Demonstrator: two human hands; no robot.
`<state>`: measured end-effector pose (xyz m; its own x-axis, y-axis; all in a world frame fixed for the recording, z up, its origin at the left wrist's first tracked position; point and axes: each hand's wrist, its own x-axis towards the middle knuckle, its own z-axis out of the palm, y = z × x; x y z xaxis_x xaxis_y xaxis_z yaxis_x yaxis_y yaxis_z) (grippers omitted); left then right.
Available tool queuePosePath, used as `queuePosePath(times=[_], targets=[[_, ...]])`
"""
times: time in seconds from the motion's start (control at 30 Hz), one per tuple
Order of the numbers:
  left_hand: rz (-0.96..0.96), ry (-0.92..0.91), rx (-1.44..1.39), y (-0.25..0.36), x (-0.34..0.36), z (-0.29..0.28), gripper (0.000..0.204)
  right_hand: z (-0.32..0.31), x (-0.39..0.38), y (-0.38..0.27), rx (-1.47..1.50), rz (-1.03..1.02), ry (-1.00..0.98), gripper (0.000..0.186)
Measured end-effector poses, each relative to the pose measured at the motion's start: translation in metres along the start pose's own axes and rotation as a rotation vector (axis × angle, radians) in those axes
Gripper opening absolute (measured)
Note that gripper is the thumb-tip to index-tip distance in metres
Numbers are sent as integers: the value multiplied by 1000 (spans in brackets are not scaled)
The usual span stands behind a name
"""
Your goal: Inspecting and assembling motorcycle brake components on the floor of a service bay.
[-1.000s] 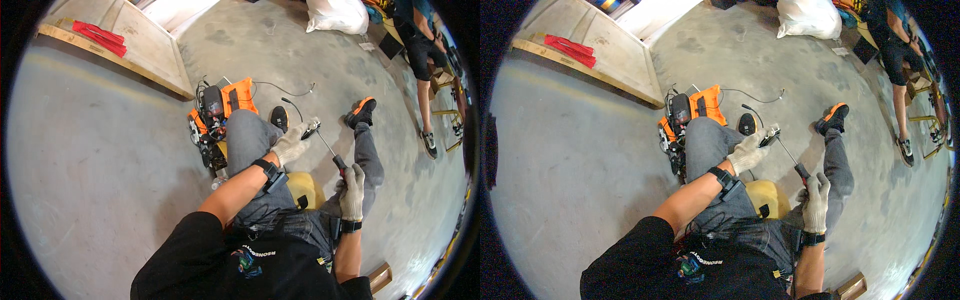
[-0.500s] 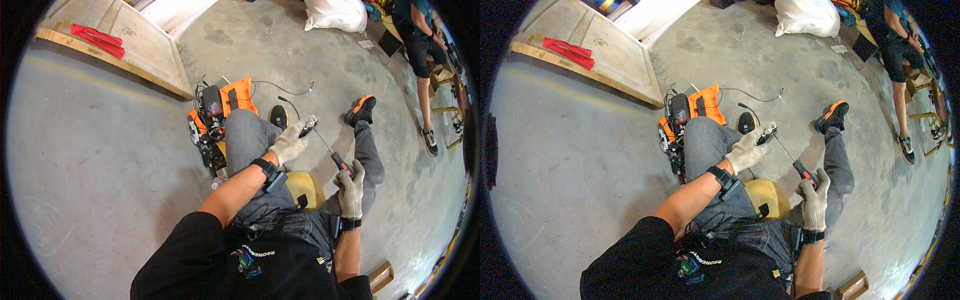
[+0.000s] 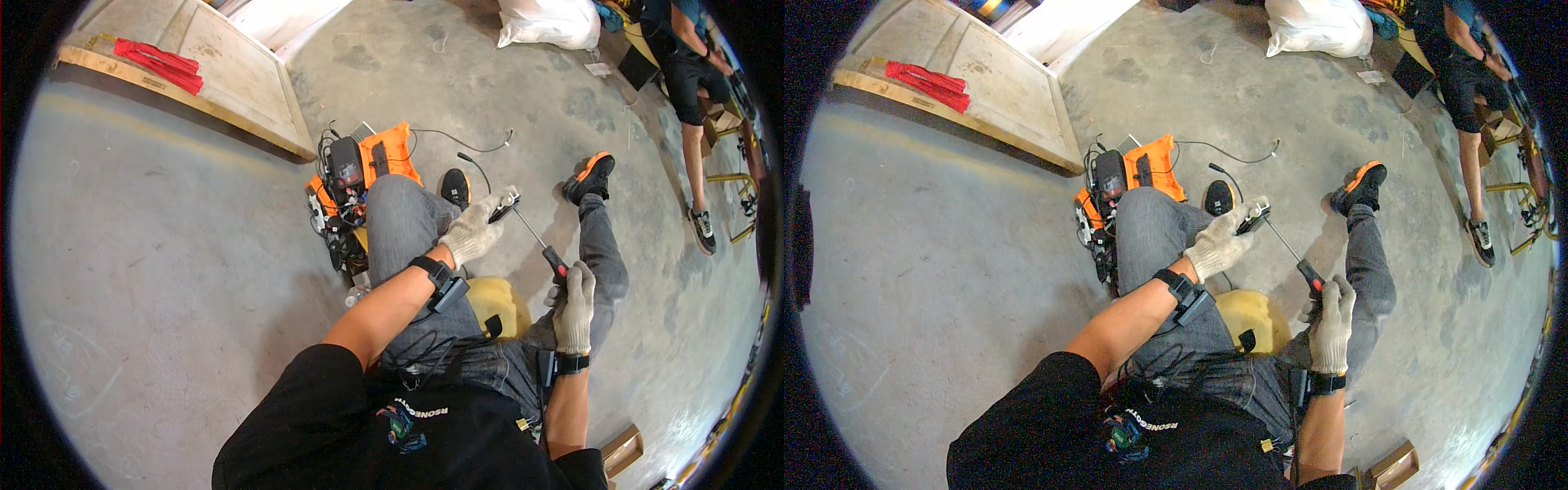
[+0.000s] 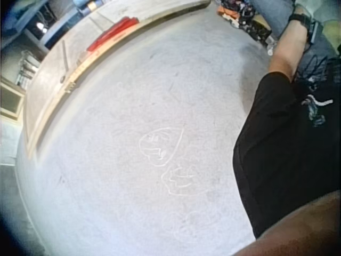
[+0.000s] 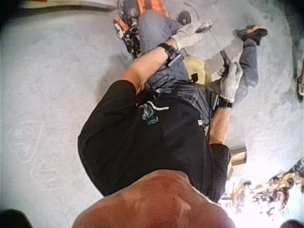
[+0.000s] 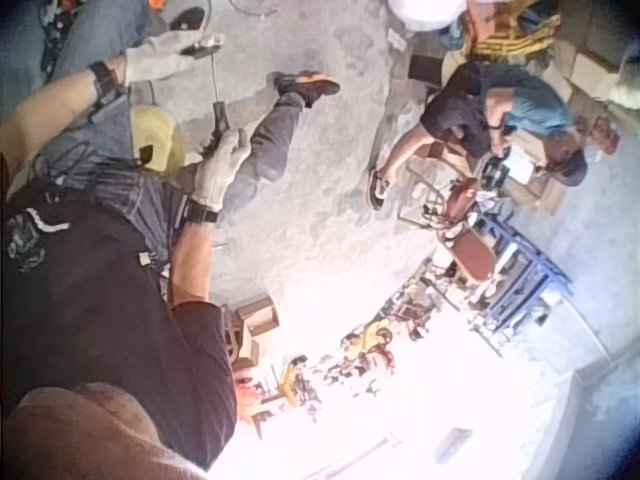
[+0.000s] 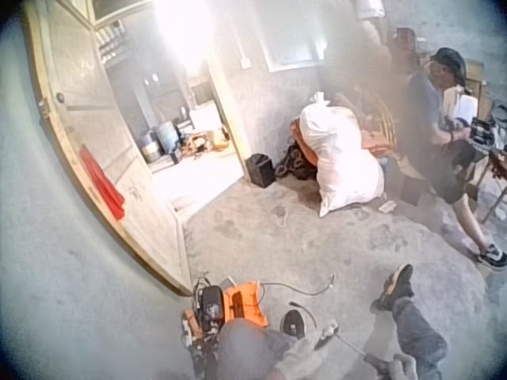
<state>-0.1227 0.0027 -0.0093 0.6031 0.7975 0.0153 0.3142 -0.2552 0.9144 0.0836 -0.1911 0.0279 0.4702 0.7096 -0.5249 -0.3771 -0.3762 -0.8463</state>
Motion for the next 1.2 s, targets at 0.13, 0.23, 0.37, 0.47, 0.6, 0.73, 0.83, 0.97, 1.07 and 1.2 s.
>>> queuePosePath(times=[0.13,0.23,0.37,0.47,0.6,0.73,0.83,0.97,1.07,1.2], targets=[[-42,-29,-9,2,-2,-2,68,12,-6,4,88,-40,74,56],[-80,-27,-24,11,-1,-3,68,-11,8,29,-209,-336,40,56],[-147,-55,-37,13,-1,-5,69,-12,7,22,-32,-99,-44,58],[-101,-48,-38,8,-1,-4,69,0,2,18,-30,-138,4,57],[-87,-38,-34,5,-1,-4,68,7,-4,3,-27,-82,17,56],[-72,-42,-77,3,0,-3,68,1,-3,1,131,78,-53,58],[-64,-35,-87,-1,-2,-1,69,10,-5,4,116,-11,26,55],[-106,-47,-75,7,-2,-2,66,2,-2,2,20,12,6,55],[-134,-72,-83,16,3,0,63,-13,7,23,55,-7,4,57],[-209,-16,-99,15,-3,-7,64,11,-6,1,-32,-60,32,60]])
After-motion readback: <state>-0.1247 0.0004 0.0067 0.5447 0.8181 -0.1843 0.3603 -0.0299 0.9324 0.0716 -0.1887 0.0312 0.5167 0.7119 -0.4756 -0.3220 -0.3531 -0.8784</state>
